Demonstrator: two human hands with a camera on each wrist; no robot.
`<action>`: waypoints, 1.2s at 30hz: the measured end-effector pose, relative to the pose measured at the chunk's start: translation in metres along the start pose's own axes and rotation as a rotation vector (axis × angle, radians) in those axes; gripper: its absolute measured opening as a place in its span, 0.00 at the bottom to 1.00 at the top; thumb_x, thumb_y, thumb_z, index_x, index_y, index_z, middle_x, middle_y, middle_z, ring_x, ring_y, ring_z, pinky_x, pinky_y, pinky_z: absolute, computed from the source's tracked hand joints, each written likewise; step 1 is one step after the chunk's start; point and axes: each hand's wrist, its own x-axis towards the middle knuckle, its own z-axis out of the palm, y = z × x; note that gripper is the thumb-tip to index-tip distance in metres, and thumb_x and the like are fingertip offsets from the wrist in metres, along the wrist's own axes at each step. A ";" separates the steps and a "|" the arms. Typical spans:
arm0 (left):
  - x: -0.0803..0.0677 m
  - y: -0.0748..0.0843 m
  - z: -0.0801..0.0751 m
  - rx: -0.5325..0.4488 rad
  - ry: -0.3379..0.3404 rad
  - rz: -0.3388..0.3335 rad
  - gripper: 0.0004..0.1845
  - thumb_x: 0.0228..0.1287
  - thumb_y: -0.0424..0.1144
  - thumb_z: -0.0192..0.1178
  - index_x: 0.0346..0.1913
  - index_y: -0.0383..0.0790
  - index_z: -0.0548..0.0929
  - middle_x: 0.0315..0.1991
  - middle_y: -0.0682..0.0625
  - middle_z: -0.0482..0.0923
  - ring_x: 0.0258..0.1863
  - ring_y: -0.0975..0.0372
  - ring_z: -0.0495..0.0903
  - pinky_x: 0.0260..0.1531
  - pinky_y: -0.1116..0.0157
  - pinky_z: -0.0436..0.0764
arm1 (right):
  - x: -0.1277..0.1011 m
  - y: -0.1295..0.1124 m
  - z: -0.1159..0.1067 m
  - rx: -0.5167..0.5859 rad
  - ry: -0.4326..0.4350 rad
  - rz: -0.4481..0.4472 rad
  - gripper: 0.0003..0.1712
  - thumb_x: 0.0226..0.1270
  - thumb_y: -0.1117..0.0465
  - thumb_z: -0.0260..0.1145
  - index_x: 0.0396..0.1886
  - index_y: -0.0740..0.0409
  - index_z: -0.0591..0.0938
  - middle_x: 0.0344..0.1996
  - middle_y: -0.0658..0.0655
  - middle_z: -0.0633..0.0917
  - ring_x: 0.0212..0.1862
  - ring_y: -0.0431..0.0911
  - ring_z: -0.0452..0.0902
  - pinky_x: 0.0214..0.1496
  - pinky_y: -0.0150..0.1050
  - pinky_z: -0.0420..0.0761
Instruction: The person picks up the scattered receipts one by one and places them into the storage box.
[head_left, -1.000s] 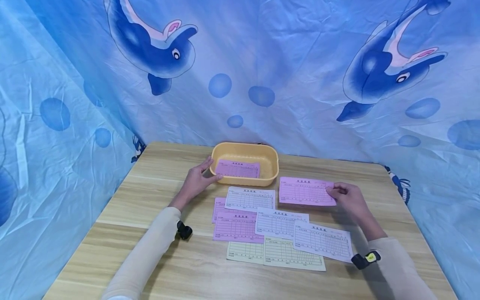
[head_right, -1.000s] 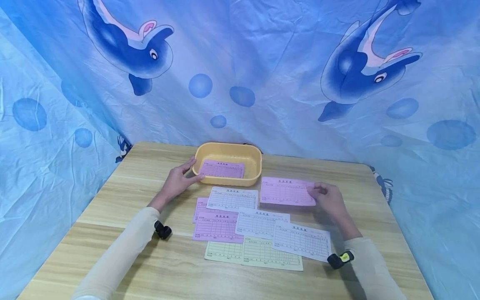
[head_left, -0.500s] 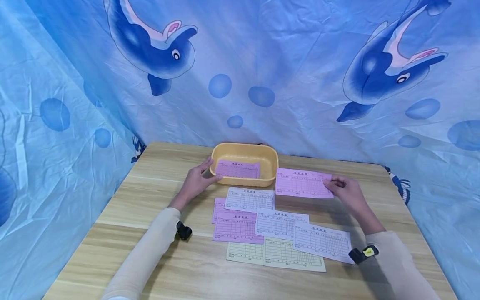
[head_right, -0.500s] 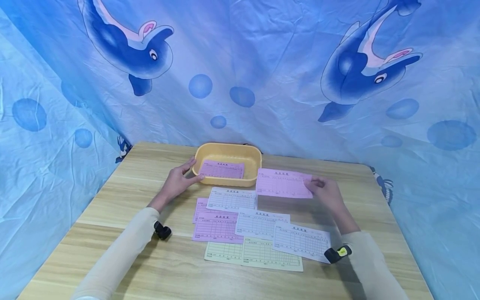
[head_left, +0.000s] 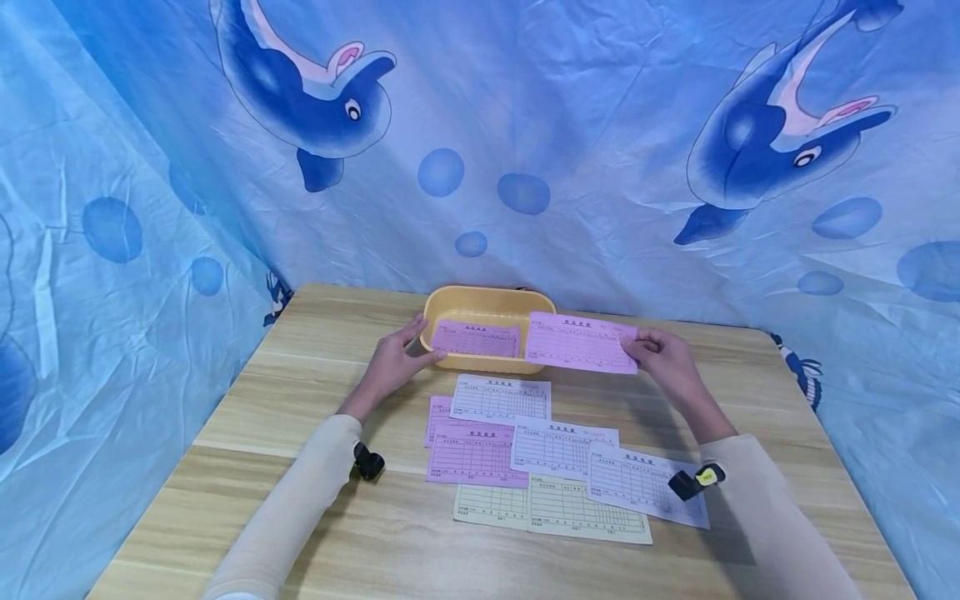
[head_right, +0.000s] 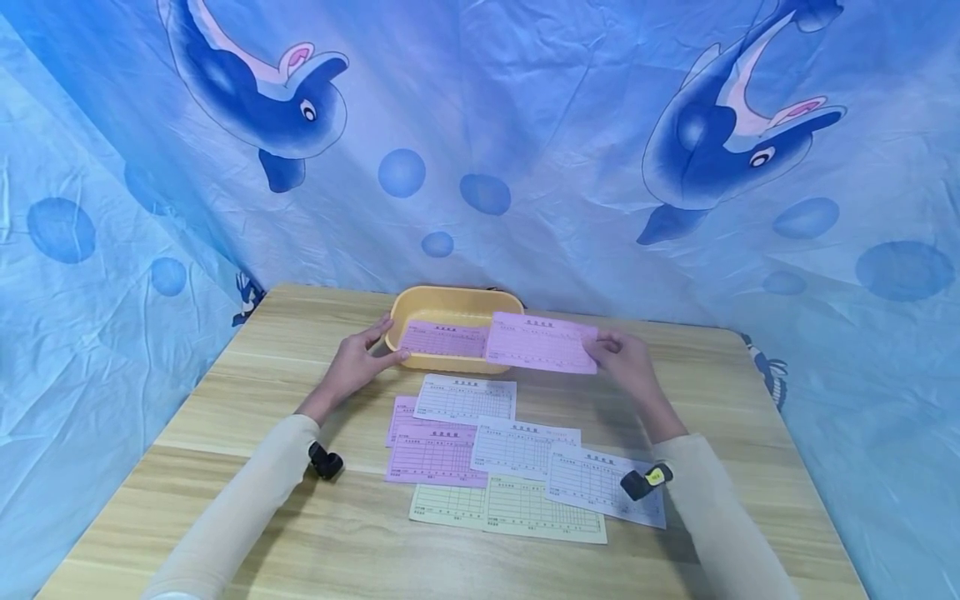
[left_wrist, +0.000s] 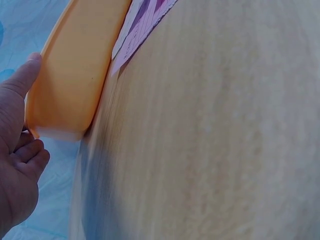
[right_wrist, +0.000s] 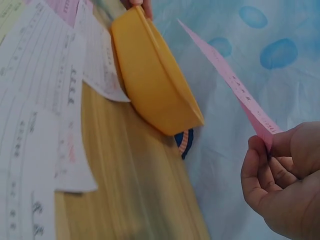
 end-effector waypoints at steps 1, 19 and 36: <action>0.000 0.000 0.000 0.001 0.000 0.001 0.50 0.57 0.59 0.75 0.75 0.34 0.67 0.79 0.46 0.58 0.79 0.51 0.57 0.78 0.51 0.58 | 0.002 -0.002 0.002 0.003 0.000 -0.005 0.21 0.78 0.56 0.63 0.59 0.68 0.79 0.49 0.64 0.83 0.44 0.40 0.81 0.44 0.27 0.85; 0.001 -0.001 0.001 -0.013 -0.003 0.011 0.48 0.58 0.56 0.74 0.75 0.36 0.67 0.79 0.47 0.58 0.78 0.51 0.58 0.77 0.51 0.59 | 0.034 -0.052 0.046 0.159 0.045 -0.003 0.18 0.75 0.61 0.66 0.57 0.68 0.82 0.52 0.66 0.85 0.42 0.41 0.84 0.41 0.30 0.87; 0.001 -0.001 0.001 -0.007 0.016 0.006 0.49 0.56 0.57 0.76 0.74 0.35 0.68 0.78 0.46 0.60 0.77 0.50 0.60 0.76 0.51 0.61 | 0.057 -0.073 0.105 0.221 0.046 -0.035 0.16 0.70 0.63 0.70 0.52 0.70 0.85 0.46 0.68 0.89 0.34 0.40 0.86 0.42 0.38 0.90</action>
